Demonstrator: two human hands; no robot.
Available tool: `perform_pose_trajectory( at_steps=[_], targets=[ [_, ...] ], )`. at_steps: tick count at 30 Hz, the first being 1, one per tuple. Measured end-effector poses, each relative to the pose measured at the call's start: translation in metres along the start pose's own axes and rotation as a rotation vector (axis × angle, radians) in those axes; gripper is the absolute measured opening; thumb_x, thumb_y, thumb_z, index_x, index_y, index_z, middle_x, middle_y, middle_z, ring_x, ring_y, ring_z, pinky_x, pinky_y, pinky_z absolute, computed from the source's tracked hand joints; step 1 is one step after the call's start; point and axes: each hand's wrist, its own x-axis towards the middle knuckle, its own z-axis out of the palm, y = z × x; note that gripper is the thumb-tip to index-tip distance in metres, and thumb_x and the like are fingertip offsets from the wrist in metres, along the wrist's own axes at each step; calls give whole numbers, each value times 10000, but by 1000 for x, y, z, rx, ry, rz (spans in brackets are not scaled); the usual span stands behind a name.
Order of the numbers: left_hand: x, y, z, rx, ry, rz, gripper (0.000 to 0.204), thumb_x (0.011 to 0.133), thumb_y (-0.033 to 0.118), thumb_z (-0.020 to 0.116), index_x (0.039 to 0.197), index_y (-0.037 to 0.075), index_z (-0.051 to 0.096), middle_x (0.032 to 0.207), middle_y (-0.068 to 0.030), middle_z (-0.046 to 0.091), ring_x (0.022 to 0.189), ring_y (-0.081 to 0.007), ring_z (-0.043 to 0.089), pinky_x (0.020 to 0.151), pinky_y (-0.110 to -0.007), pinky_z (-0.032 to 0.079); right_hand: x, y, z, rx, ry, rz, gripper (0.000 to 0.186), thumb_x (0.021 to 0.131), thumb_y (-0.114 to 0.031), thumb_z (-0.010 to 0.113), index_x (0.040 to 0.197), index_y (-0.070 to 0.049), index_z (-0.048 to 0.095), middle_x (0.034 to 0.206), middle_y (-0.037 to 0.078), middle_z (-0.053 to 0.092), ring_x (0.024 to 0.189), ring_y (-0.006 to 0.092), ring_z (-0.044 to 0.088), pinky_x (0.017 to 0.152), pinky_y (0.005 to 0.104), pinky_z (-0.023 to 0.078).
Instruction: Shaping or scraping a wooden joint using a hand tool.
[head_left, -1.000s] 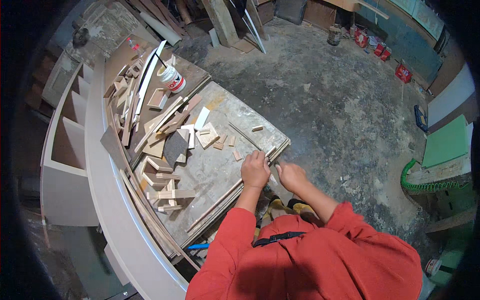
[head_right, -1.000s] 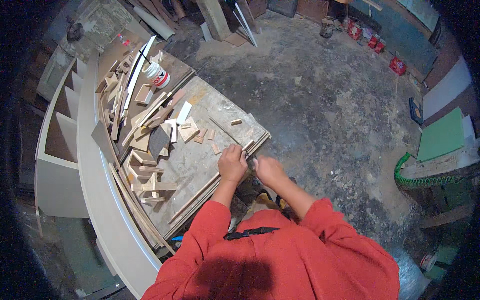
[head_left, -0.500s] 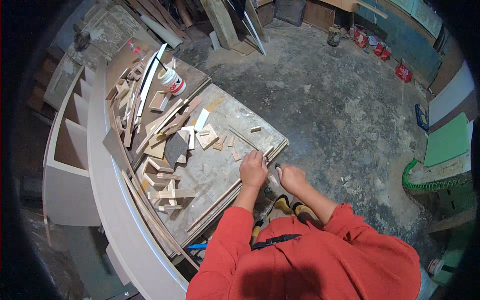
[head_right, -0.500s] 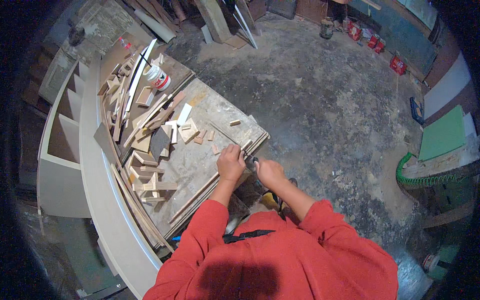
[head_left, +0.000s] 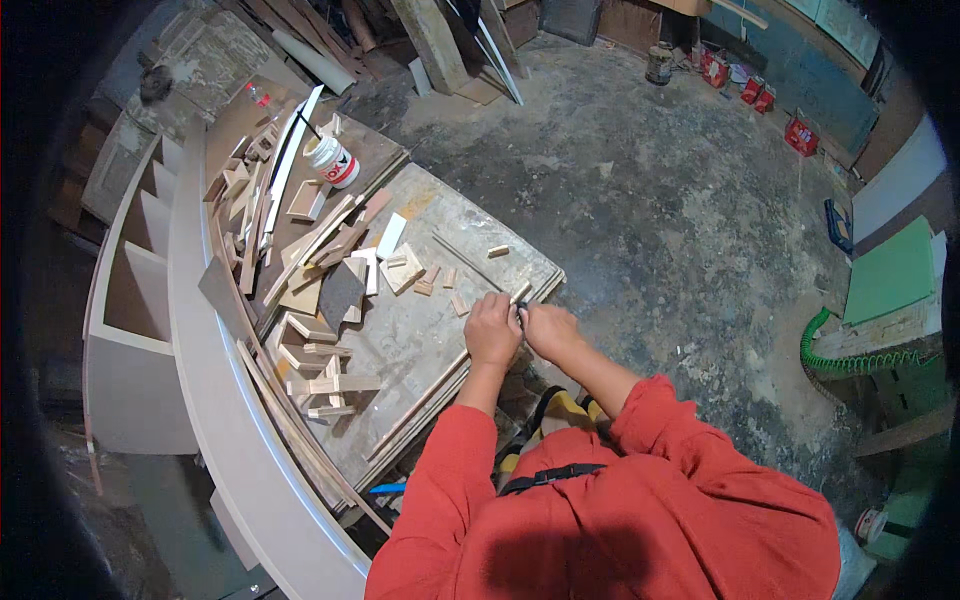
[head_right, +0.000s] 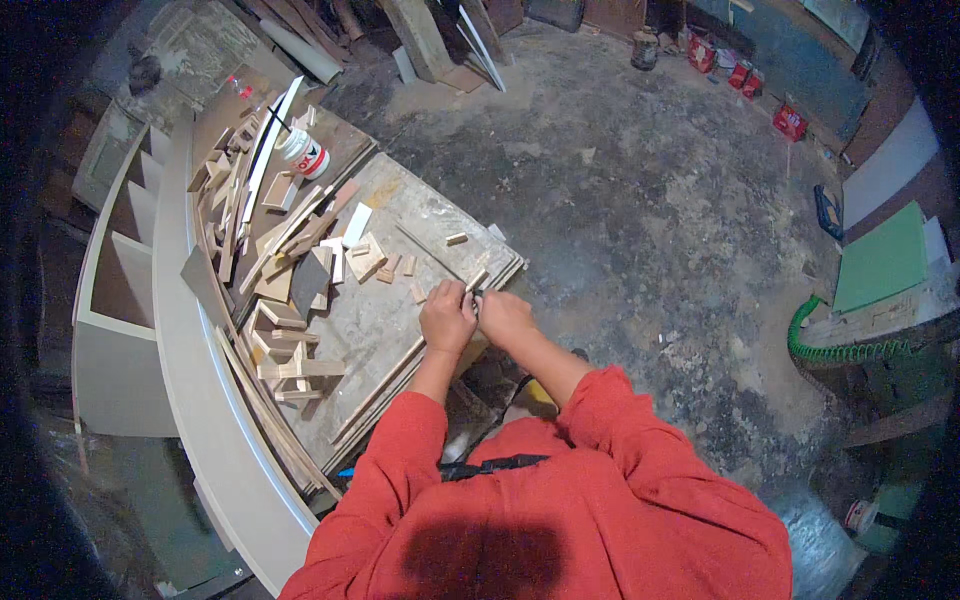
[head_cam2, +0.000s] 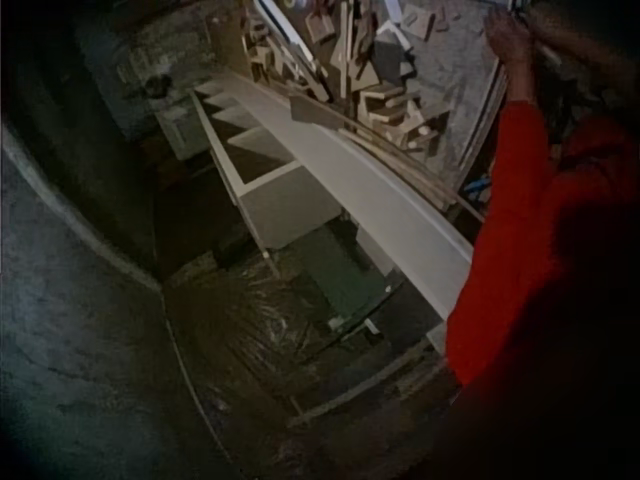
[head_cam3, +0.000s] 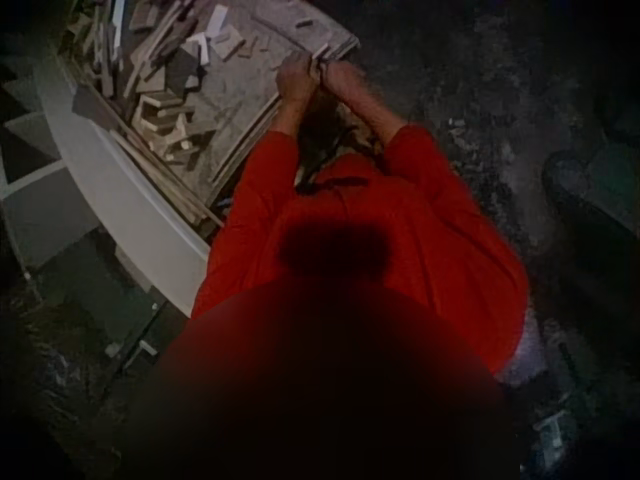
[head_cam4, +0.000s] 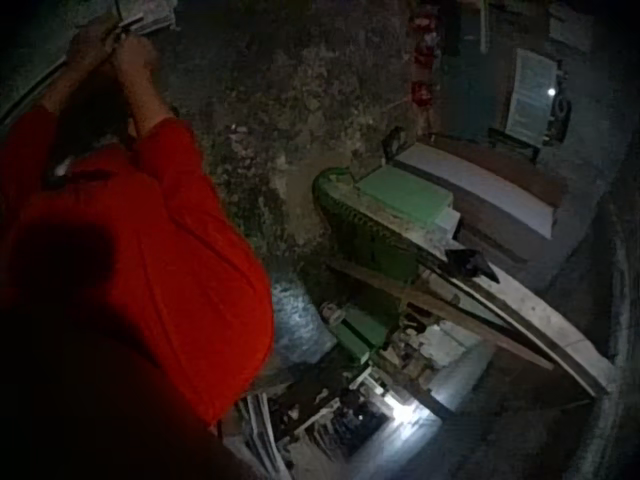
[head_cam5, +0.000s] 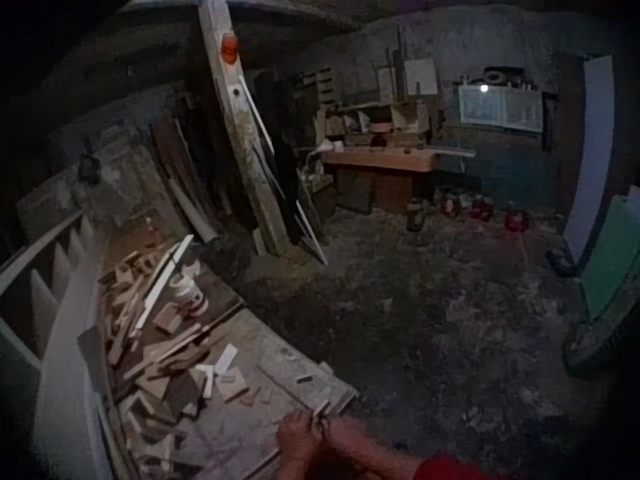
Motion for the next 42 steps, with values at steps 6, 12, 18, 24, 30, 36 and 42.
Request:
perform_pose_trajectory(
  at_steps=[6,12,18,24,30,36,42],
  targets=[
    [-3,-6,1,14,17,-8,103,764,116,644,830,81,573,834,-108,559,814,-333,574,694,-446,484,-18,2,-8,-33,-50,37,327,932,-309,501,893,-13,631,849,234,664,820,420,647,717,526,507],
    [-2,-1,2,2,23,7,122,756,117,655,834,86,566,834,-101,560,816,-329,575,688,-448,485,1,1,2,12,16,15,342,937,-307,498,903,-1,647,874,255,656,843,425,639,736,525,496],
    [-5,-10,4,36,49,5,107,762,126,650,817,72,575,825,-102,568,784,-325,564,687,-432,478,-22,5,-2,-39,-123,59,356,942,-317,478,890,-11,652,880,249,659,848,428,637,745,532,492],
    [-3,-6,0,-10,19,-8,108,762,111,637,848,75,582,850,-106,570,834,-326,577,715,-434,483,7,-3,-4,49,-78,14,397,956,-359,451,897,-15,643,888,246,658,837,430,636,733,540,488],
    [2,-4,1,-30,6,-24,113,765,137,647,834,73,585,854,-111,579,827,-331,574,718,-439,484,26,61,7,364,-124,-204,367,975,-316,411,909,-7,598,873,217,639,817,371,615,744,479,458],
    [-2,-22,-20,-104,-81,-75,233,701,200,711,893,79,658,904,-107,621,871,-331,583,774,-427,493,1,51,-26,536,-89,-196,378,971,-335,417,944,16,555,890,238,609,876,389,594,776,450,447],
    [-38,-36,-43,49,-27,-37,300,712,237,725,962,75,679,971,-87,632,946,-306,567,817,-418,457,-16,61,-25,559,-185,-143,366,989,-335,407,943,-1,551,836,200,598,800,364,590,750,440,446]
  ],
)
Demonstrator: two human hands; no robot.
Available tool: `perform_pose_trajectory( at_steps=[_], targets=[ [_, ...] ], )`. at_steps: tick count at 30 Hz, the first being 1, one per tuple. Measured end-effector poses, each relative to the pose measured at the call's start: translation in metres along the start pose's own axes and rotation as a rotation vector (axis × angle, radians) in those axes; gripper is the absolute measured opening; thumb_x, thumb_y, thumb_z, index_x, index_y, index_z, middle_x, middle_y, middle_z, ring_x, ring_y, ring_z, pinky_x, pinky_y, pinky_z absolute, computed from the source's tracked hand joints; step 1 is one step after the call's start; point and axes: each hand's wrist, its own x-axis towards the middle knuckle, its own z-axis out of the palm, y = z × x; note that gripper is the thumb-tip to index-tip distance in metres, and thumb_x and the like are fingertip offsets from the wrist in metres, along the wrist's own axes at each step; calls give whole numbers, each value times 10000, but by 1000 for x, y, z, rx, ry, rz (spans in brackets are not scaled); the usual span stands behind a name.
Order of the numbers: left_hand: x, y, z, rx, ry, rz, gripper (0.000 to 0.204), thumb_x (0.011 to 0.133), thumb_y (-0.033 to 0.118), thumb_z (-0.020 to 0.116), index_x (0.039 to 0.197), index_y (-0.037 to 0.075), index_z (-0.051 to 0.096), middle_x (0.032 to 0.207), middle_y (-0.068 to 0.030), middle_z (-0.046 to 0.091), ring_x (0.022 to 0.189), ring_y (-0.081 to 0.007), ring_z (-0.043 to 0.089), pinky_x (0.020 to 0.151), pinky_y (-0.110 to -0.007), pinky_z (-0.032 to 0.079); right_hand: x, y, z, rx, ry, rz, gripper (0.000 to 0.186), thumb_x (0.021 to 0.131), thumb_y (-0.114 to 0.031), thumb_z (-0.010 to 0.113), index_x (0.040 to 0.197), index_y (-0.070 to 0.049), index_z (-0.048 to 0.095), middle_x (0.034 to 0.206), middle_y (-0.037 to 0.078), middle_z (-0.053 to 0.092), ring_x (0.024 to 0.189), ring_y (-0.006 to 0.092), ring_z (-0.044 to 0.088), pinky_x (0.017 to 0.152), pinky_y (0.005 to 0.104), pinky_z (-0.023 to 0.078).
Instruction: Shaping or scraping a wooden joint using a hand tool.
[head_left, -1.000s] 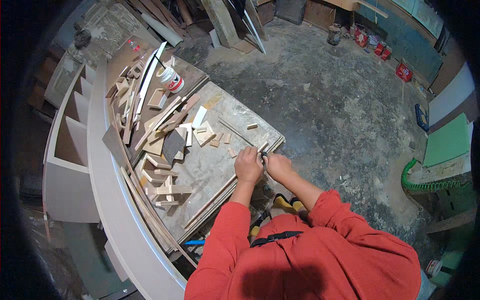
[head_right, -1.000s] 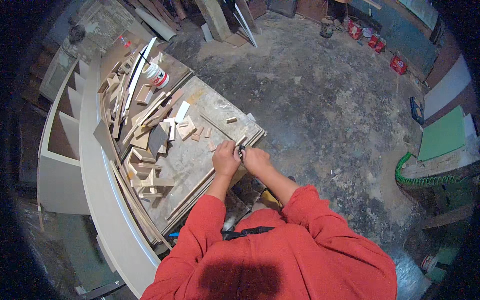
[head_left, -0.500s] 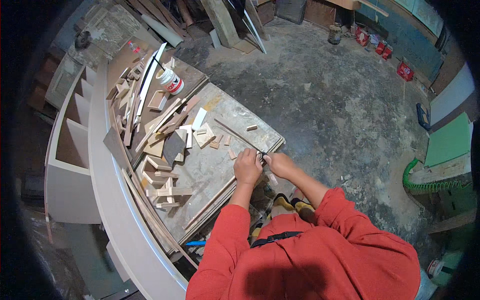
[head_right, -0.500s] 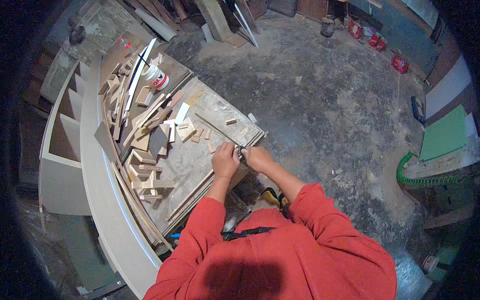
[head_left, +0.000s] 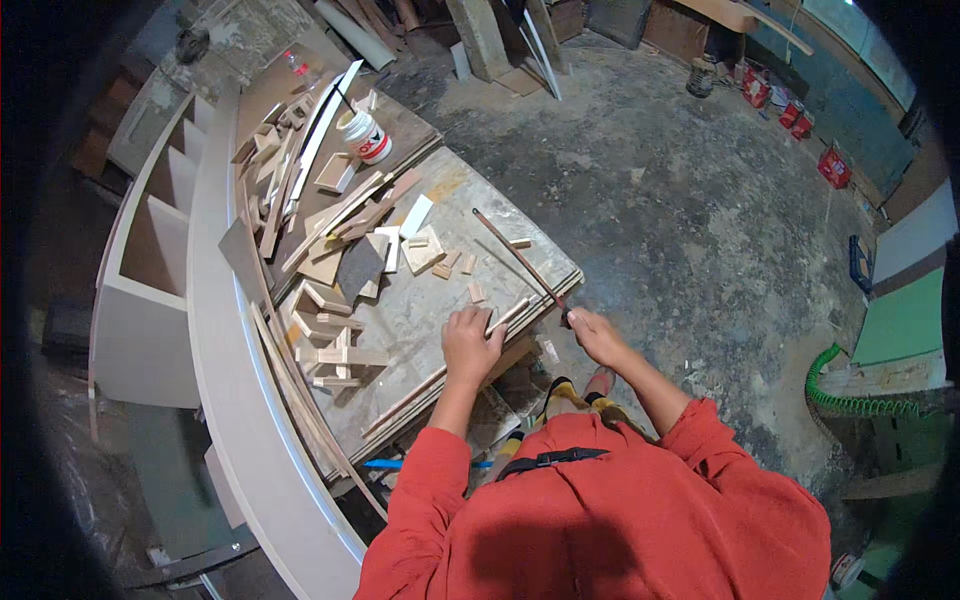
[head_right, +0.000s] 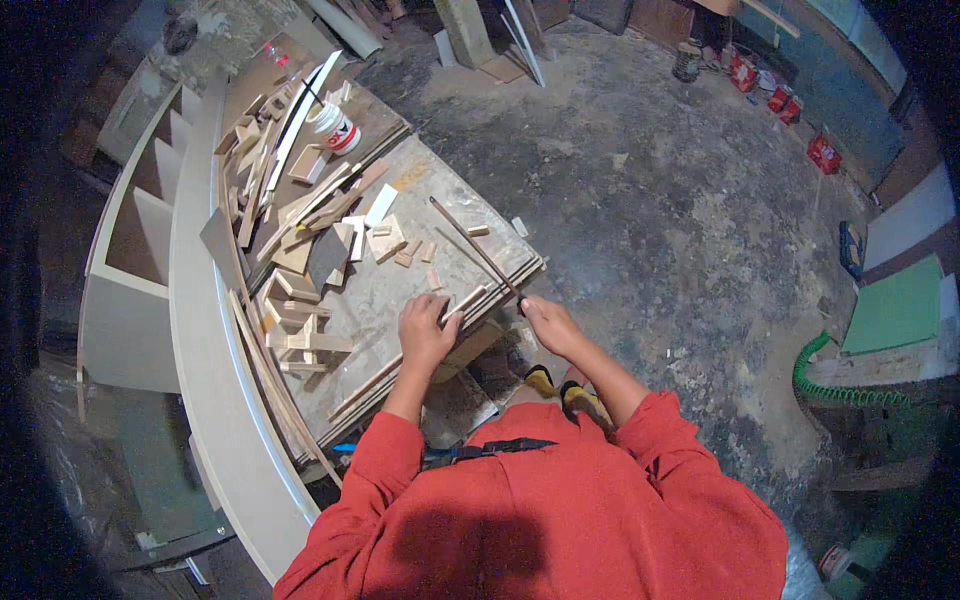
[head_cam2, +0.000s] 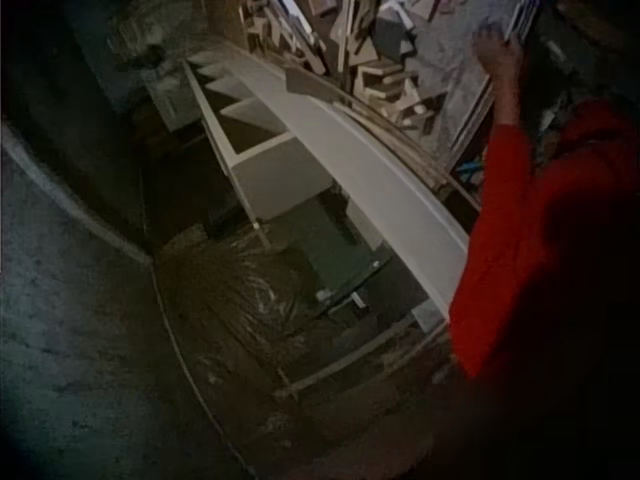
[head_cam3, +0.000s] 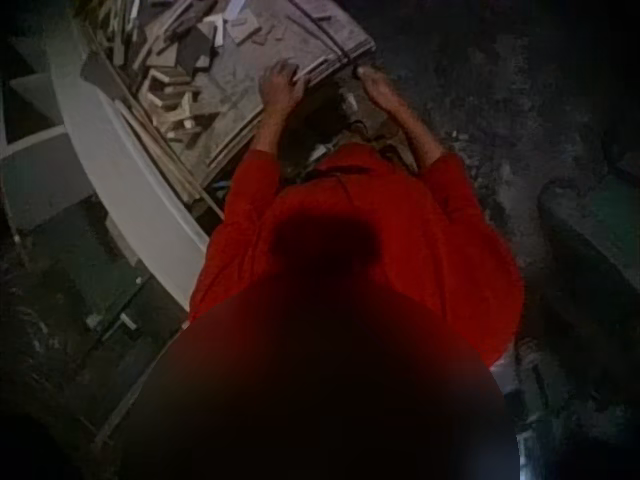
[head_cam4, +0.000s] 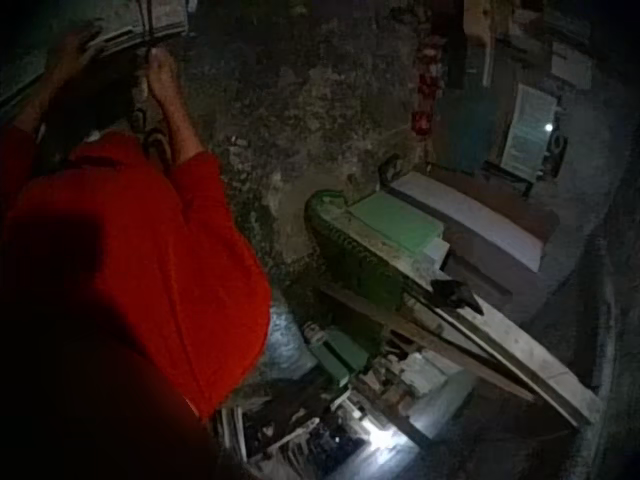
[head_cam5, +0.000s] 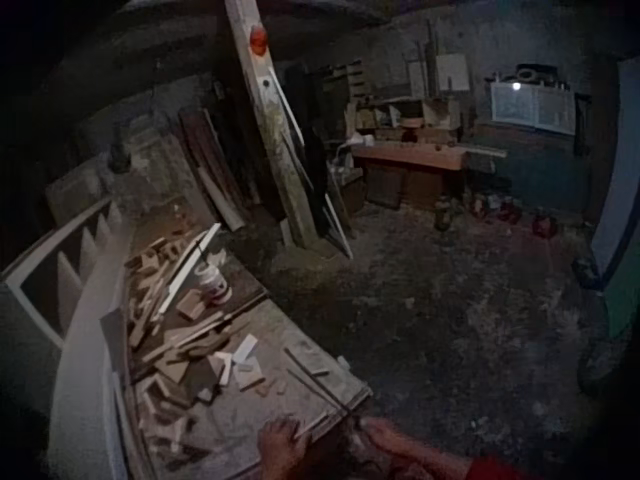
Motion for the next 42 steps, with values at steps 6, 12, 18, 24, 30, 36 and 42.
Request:
perform_pose_trajectory(
  at_steps=[6,12,18,24,30,36,42],
  targets=[
    [-36,-5,4,30,133,-36,277,777,187,680,1031,76,676,1089,-75,630,1018,-291,555,857,-425,425,-14,0,6,-58,-88,25,400,995,-349,371,896,5,530,786,234,565,758,392,578,711,459,437],
    [-44,-2,11,51,194,16,277,789,145,666,1059,82,660,1115,-60,624,1058,-284,545,887,-427,412,-21,15,16,-130,-81,53,424,994,-362,345,880,2,530,795,258,568,784,459,558,698,487,428],
    [-39,-1,11,36,198,15,259,787,155,672,1037,87,665,1099,-43,625,1048,-270,548,883,-409,413,-26,8,15,-139,-28,10,380,989,-332,372,887,-6,538,807,259,578,803,459,567,701,498,429],
    [-19,12,21,-12,217,-25,249,776,165,680,1016,98,667,1038,-47,622,992,-273,548,830,-406,417,-31,-15,20,-295,-9,40,334,975,-314,411,908,-24,562,783,263,603,756,480,585,670,545,442],
    [6,29,37,-91,180,-48,236,767,175,687,992,105,679,986,-62,615,950,-278,549,801,-404,425,-26,-26,23,-431,105,43,268,959,-276,458,960,-24,549,738,284,606,709,486,591,639,572,449],
    [22,33,47,-120,179,-77,207,756,187,693,949,112,678,922,-56,606,906,-280,557,773,-402,440,-22,-28,17,-529,138,54,263,959,-278,460,967,-29,546,749,274,622,706,478,601,639,575,458],
    [29,42,46,-131,200,-98,174,762,184,689,913,98,678,888,-73,616,868,-291,567,777,-409,455,-23,-33,19,-587,120,117,271,960,-293,452,982,-41,549,746,259,636,705,469,616,649,573,472]
  ],
)
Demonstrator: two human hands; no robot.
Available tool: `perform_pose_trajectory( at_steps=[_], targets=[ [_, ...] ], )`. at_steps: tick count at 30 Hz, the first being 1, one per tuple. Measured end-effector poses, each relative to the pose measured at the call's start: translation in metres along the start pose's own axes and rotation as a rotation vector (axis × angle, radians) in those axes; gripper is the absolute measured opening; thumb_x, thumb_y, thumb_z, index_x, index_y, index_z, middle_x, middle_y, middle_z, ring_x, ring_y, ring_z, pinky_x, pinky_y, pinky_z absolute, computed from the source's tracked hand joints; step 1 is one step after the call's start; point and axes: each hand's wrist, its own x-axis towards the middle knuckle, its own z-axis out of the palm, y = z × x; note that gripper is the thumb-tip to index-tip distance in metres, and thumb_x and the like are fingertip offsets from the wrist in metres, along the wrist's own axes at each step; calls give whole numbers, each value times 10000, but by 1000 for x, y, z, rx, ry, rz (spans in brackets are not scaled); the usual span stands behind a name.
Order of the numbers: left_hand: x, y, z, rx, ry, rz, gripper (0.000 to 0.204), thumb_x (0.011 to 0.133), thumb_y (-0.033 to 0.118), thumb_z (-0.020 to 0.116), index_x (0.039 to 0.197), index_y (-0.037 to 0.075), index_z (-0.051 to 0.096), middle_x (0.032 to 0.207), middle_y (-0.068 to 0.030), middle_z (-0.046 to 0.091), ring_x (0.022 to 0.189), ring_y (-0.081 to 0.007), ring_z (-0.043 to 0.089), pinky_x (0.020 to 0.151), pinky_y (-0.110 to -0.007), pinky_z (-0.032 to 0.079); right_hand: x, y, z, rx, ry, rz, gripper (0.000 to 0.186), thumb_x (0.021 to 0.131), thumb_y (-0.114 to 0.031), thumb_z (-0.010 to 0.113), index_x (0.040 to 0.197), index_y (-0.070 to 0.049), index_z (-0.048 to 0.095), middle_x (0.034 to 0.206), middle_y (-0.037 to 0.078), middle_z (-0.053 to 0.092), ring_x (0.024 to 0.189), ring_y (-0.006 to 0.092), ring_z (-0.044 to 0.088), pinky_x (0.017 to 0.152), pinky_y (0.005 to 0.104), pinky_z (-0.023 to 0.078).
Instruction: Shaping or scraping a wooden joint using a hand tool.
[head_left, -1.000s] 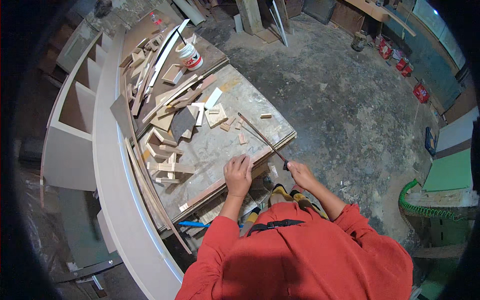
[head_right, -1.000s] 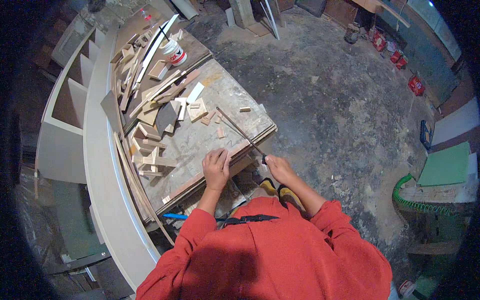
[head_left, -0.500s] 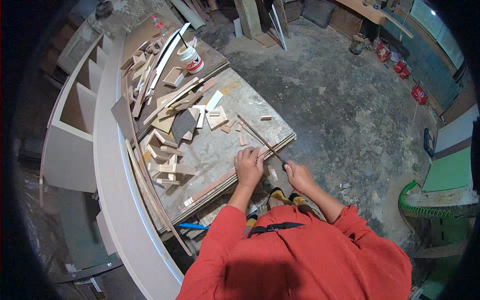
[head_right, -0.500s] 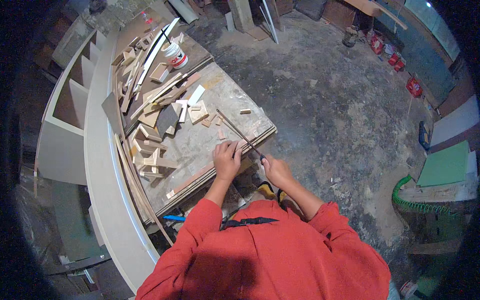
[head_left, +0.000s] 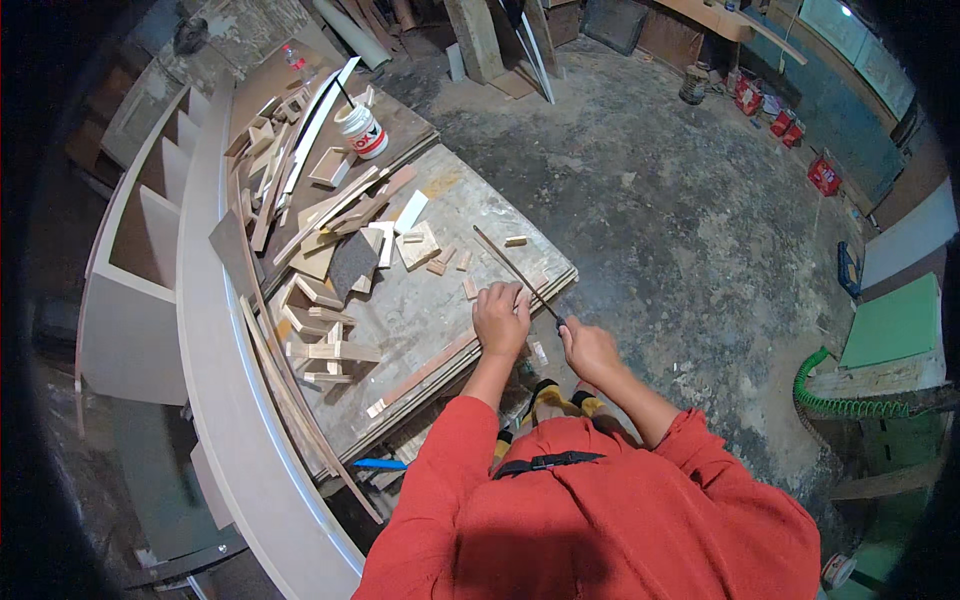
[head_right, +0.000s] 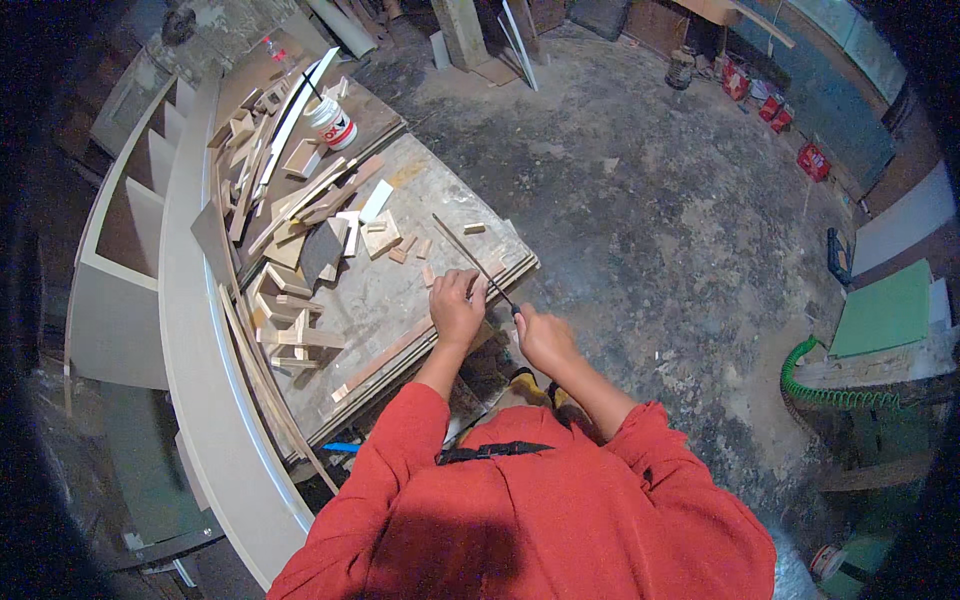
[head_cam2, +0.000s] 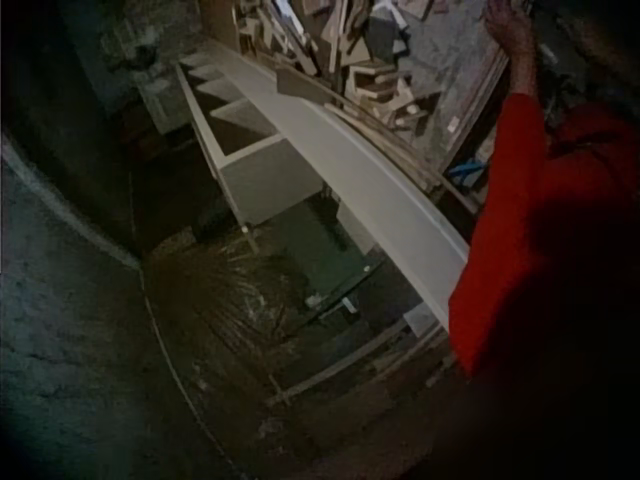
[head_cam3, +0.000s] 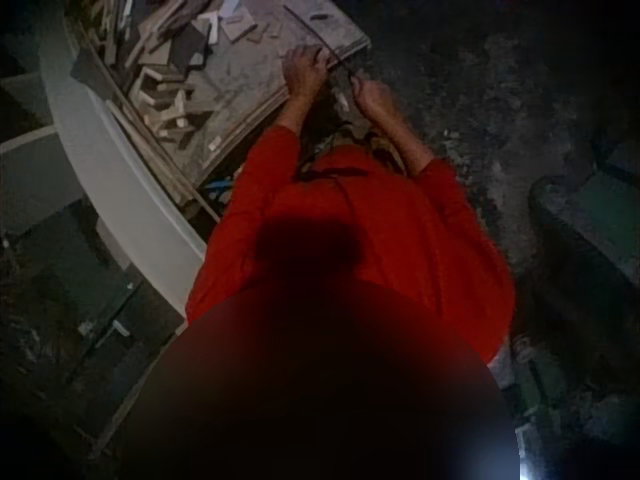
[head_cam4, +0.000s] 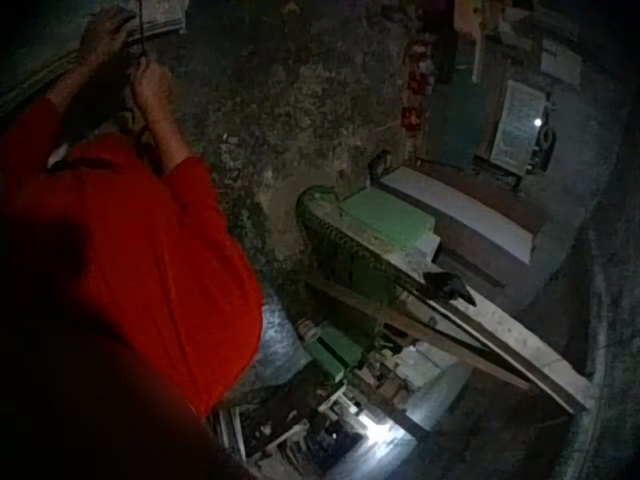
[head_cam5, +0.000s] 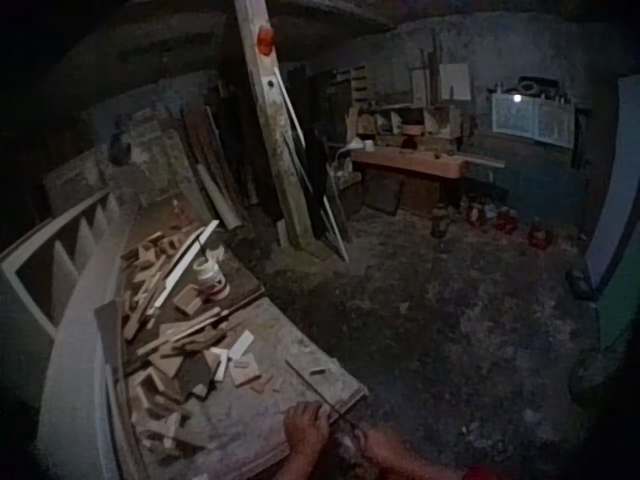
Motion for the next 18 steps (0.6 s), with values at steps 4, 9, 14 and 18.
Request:
perform_pose_trajectory(
  at_steps=[4,9,14,18],
  targets=[
    [0,-2,2,-12,-15,-10,177,754,185,683,917,118,671,891,-56,607,876,-281,562,768,-407,447,-1,0,2,-56,1,-40,265,961,-295,450,980,-49,549,738,256,640,687,453,630,632,568,481],
    [-1,-2,2,-2,-3,-11,170,754,197,671,911,132,663,887,-51,594,886,-274,557,763,-405,438,-3,-9,0,-126,-7,-27,264,959,-295,453,974,-49,548,726,244,645,680,436,642,613,553,489],
    [1,-1,3,-16,-36,14,133,755,189,666,868,122,645,883,-51,584,881,-277,554,759,-409,437,16,-13,13,-87,49,16,267,955,-297,455,969,-44,540,732,235,647,703,438,645,634,564,493],
    [2,1,5,2,7,5,95,749,151,670,816,94,633,859,-69,573,855,-298,551,747,-421,450,29,-13,21,-40,68,5,269,953,-299,456,969,-42,536,751,239,649,713,443,643,647,570,492]
  ],
)
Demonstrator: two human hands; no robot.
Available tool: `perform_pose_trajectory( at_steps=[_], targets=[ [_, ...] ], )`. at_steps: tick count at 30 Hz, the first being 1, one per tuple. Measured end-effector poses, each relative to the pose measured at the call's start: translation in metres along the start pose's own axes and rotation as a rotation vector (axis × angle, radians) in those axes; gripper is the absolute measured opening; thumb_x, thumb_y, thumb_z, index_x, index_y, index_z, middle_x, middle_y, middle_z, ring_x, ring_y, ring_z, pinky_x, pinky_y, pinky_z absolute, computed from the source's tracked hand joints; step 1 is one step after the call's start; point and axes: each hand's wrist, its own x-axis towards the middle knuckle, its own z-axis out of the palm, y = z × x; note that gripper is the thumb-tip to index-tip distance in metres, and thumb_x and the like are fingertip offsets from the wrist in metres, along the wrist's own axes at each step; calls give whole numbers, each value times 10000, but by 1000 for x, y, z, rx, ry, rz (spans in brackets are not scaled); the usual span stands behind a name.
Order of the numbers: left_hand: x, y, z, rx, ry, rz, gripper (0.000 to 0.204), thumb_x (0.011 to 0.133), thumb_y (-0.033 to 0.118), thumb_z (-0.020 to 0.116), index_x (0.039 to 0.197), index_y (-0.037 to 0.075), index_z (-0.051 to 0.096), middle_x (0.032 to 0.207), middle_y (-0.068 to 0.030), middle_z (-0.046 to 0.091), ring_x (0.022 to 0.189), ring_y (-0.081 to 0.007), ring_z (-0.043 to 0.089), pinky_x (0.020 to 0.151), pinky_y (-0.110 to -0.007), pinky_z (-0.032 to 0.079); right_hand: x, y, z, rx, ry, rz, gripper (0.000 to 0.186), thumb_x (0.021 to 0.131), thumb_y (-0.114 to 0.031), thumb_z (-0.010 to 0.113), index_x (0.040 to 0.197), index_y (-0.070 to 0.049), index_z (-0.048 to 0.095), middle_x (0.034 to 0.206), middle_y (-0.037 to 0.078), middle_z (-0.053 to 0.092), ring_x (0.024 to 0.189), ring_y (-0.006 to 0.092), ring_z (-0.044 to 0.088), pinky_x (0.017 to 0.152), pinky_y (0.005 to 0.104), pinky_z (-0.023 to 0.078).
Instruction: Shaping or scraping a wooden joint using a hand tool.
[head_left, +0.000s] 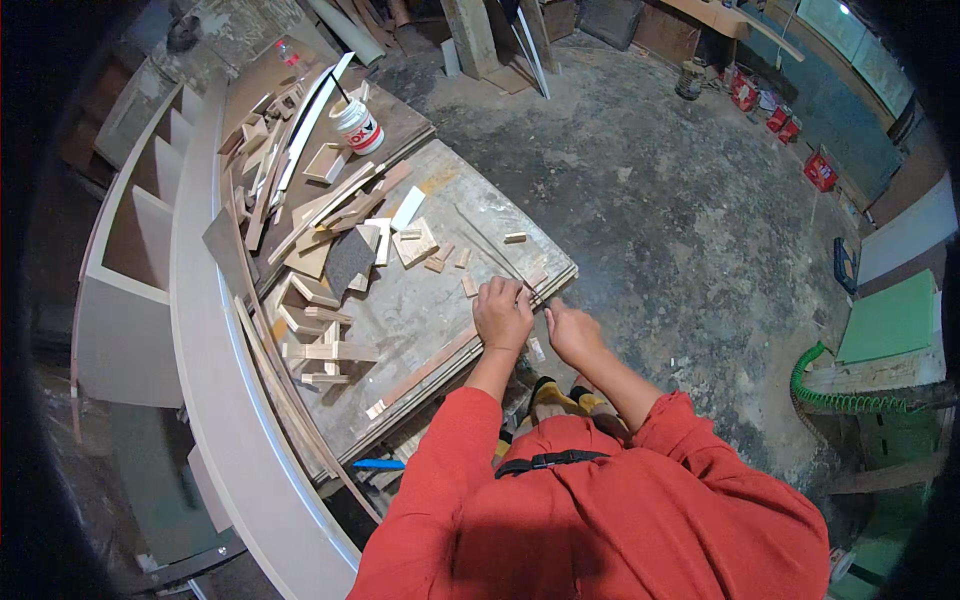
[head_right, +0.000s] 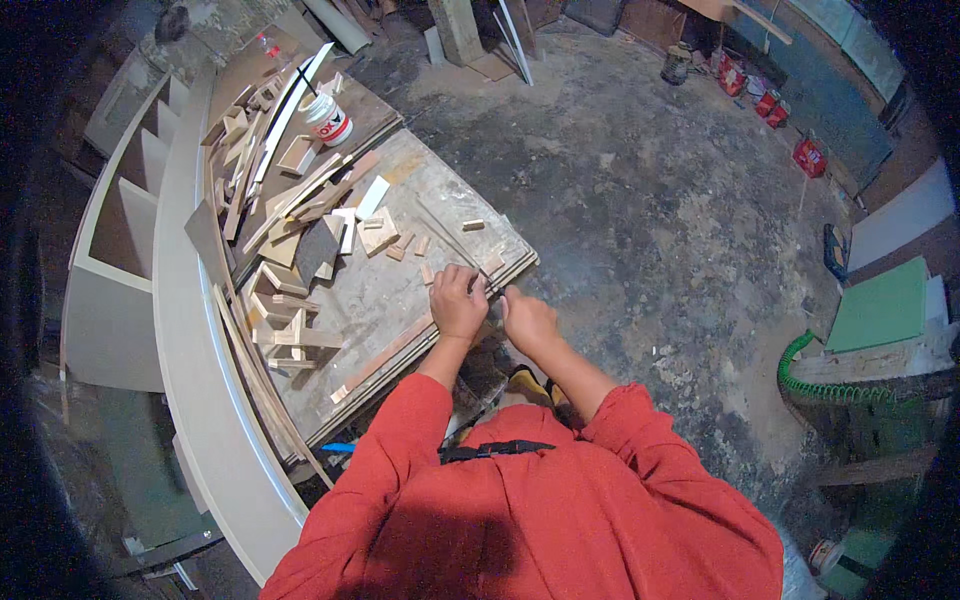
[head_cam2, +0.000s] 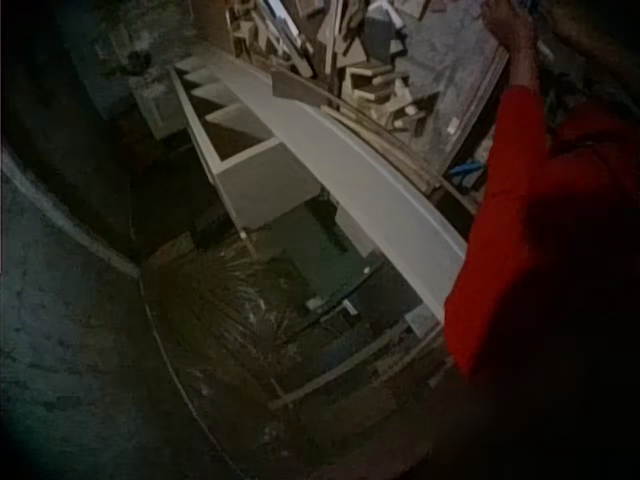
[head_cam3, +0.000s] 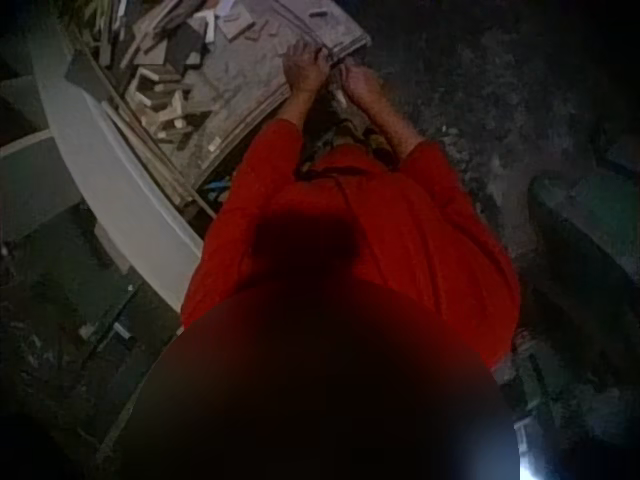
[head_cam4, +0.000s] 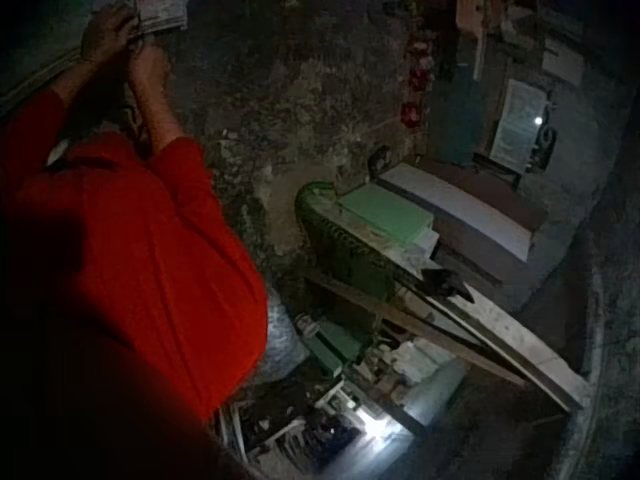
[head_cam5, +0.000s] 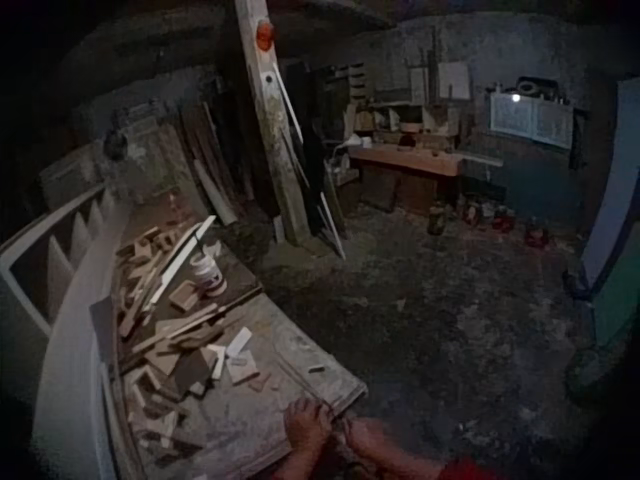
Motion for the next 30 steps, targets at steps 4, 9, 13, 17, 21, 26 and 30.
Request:
perform_pose_trajectory(
  at_steps=[4,9,13,17,21,26,30],
  targets=[
    [-3,-7,2,23,-27,-11,109,761,191,660,828,113,623,881,-50,568,882,-278,547,744,-410,442,-17,-3,-5,-21,-63,17,268,952,-295,455,970,-41,538,783,246,651,738,442,642,662,569,492],
    [-2,-8,6,-18,-3,20,101,759,188,659,819,116,621,873,-55,565,883,-279,547,723,-407,434,11,-12,-6,31,-51,22,272,950,-287,466,1028,-38,542,800,250,654,755,444,638,667,555,495],
    [-1,-6,5,-17,-6,14,102,758,186,656,823,117,618,875,-59,561,883,-283,545,728,-410,433,14,-16,-6,36,-53,16,279,939,-279,473,979,-19,567,812,253,656,780,431,651,696,552,500],
    [-3,-9,4,19,-36,-9,120,751,187,654,838,115,613,898,-63,558,902,-288,539,751,-418,432,-15,-8,-14,-8,-125,57,278,933,-271,477,964,-15,581,822,253,657,786,428,652,707,549,503],
    [0,-4,5,-28,-40,-2,123,736,169,655,840,114,618,903,-63,559,913,-291,538,754,-420,434,1,-3,7,-61,-129,49,269,934,-269,478,971,-23,579,830,255,658,804,423,654,720,556,497],
    [2,-10,5,-41,-6,-30,113,724,140,662,825,110,622,885,-57,561,893,-288,544,749,-422,441,3,-2,-12,97,-98,24,291,956,-285,457,970,-14,561,827,276,643,804,463,624,710,568,473],
    [1,-8,4,-22,12,-22,108,725,134,667,817,109,619,872,-53,562,877,-282,549,742,-424,446,1,-3,-22,113,-89,-18,316,966,-301,443,983,-6,553,821,283,636,790,480,609,701,570,466]
  ],
)
